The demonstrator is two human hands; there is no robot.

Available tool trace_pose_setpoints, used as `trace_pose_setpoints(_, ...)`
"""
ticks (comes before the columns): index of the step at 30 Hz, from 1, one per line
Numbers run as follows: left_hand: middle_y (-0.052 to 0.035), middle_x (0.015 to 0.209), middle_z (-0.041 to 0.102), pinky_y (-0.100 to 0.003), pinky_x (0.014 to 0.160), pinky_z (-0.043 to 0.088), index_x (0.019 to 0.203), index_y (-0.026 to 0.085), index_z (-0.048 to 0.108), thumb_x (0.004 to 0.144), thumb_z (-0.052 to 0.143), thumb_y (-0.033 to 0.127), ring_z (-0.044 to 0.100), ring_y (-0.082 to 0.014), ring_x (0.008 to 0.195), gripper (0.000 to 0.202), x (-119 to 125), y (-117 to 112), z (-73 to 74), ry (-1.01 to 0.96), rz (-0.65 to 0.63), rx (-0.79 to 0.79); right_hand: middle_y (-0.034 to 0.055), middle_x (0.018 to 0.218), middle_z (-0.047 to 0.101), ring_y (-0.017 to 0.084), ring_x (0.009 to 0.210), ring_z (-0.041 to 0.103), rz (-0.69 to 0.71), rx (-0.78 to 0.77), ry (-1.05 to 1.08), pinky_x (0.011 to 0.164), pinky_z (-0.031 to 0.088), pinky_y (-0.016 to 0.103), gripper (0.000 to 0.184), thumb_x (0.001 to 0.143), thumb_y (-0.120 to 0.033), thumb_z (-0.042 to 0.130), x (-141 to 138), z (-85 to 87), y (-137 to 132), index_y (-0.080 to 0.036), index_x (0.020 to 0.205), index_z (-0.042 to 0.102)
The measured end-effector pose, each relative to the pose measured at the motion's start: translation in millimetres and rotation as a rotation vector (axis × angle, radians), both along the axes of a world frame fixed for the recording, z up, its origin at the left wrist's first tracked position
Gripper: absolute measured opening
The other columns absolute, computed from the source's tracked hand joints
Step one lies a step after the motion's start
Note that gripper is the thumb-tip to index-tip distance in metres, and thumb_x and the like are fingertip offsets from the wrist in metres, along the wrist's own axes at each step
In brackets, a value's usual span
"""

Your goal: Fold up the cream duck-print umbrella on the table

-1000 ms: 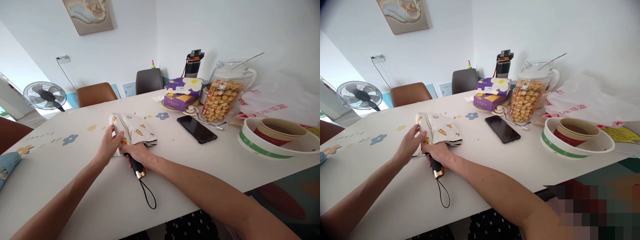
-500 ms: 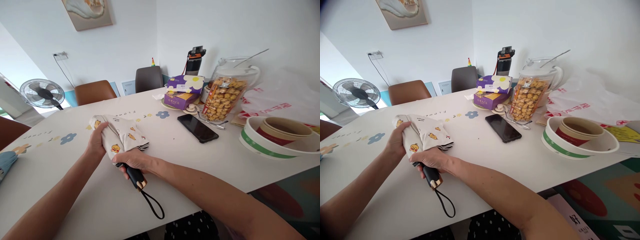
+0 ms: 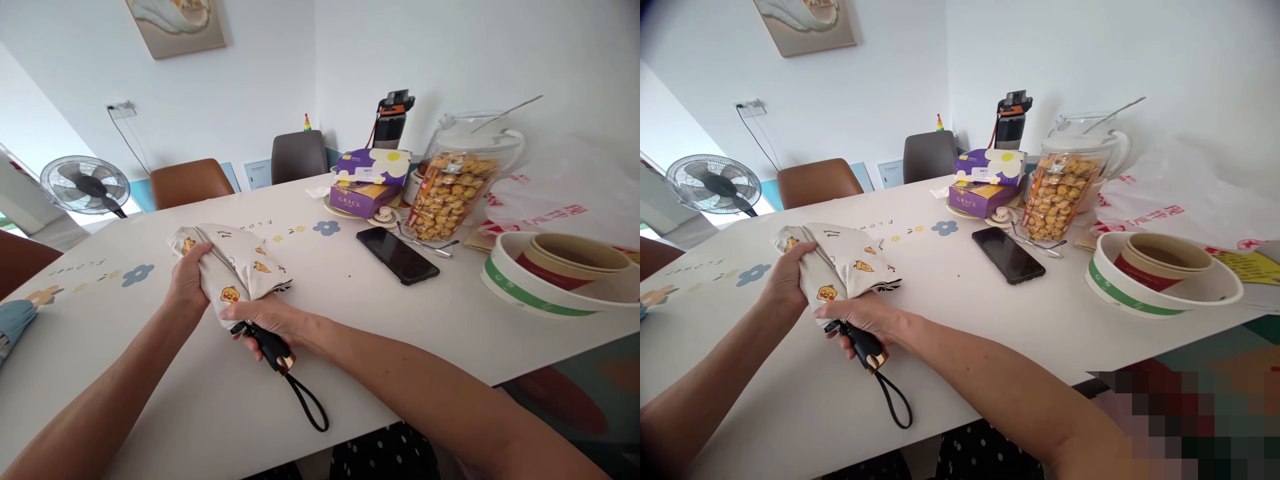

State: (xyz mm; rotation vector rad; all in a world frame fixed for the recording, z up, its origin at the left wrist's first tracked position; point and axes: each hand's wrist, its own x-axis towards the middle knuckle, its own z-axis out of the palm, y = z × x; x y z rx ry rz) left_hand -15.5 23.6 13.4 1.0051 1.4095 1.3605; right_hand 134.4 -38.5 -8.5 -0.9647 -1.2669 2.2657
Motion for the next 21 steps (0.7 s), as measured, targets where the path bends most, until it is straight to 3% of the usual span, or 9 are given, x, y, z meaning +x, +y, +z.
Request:
trace_pose_setpoints(4, -0.0074, 0.096, 0.066, -0.034, 0.072, 0.052, 0.113, 0.019, 0.055, 0.07, 0.061, 0.046, 0.063, -0.0231, 0.08, 0.052, 12.7, -10.2, -1.1, -0.269, -0.027, -0.034, -0.0065, 0.045, 0.045, 0.008, 0.032, 0.041, -0.1, 0.014, 0.044, 0.032, 0.041, 0.022, 0.028, 0.064, -0.037, 0.067, -2.5, 1.8, -1.4, -0.017, 0.066, 0.047)
trace_pose_setpoints(8, -0.0087, 0.08, 0.067, -0.033, 0.063, 0.051, 0.104, 0.016, 0.059, 0.073, 0.045, 0.064, 0.063, -0.024, 0.075, 0.059, 36.0, -28.3, -7.7, -0.3, -0.201, -0.071, -0.0066, 0.045, 0.042, 0.007, 0.033, 0.038, -0.16, -0.016, 0.223, 0.032, 0.037, 0.02, 0.024, 0.069, -0.034, 0.061, 0.1, 1.5, 6.2, -0.017, 0.063, 0.044)
trace_pose_setpoints(12, -0.0042, 0.066, 0.063, -0.029, 0.045, 0.045, 0.093, 0.018, 0.059, 0.074, 0.035, 0.069, 0.059, -0.0192, 0.055, 0.059, 47.3, -34.6, -15.5, -0.284, -0.26, -0.15, -0.0068, 0.049, 0.043, 0.005, 0.034, 0.036, -0.209, -0.054, 0.365, 0.033, 0.036, 0.019, 0.024, 0.071, -0.034, 0.06, 5.9, 5.0, 11.3, -0.017, 0.066, 0.044)
trace_pose_setpoints(14, -0.0014, 0.055, 0.057, -0.027, 0.037, 0.039, 0.081, 0.019, 0.058, 0.074, 0.038, 0.064, 0.049, -0.015, 0.041, 0.05, 45.7, -33.1, -18.2, -0.322, -0.272, -0.207, -0.0072, 0.047, 0.041, 0.005, 0.033, 0.035, -0.191, -0.06, 0.373, 0.033, 0.035, 0.019, 0.025, 0.072, -0.035, 0.059, 7.3, 8.8, 9.3, -0.017, 0.066, 0.043)
trace_pose_setpoints(17, 0.0023, 0.04, 0.043, -0.025, 0.032, 0.032, 0.058, 0.018, 0.048, 0.07, 0.05, 0.044, 0.036, -0.0102, 0.031, 0.028, 39.8, -30.9, -21.0, -0.321, -0.234, -0.281, -0.0073, 0.044, 0.039, 0.005, 0.033, 0.034, -0.17, -0.062, 0.328, 0.033, 0.034, 0.019, 0.025, 0.074, -0.034, 0.057, 7.1, 15.1, 3.8, -0.017, 0.064, 0.042)
trace_pose_setpoints(21, 0.0002, 0.043, 0.048, -0.023, 0.035, 0.035, 0.052, 0.016, 0.049, 0.055, 0.054, 0.021, 0.042, -0.0104, 0.037, 0.008, 34.4, -29.0, -23.2, -0.247, -0.238, -0.254, -0.0073, 0.042, 0.039, 0.006, 0.033, 0.034, -0.171, -0.043, 0.279, 0.033, 0.033, 0.019, 0.027, 0.074, -0.036, 0.057, 5.8, 18.6, 1.2, -0.017, 0.063, 0.041)
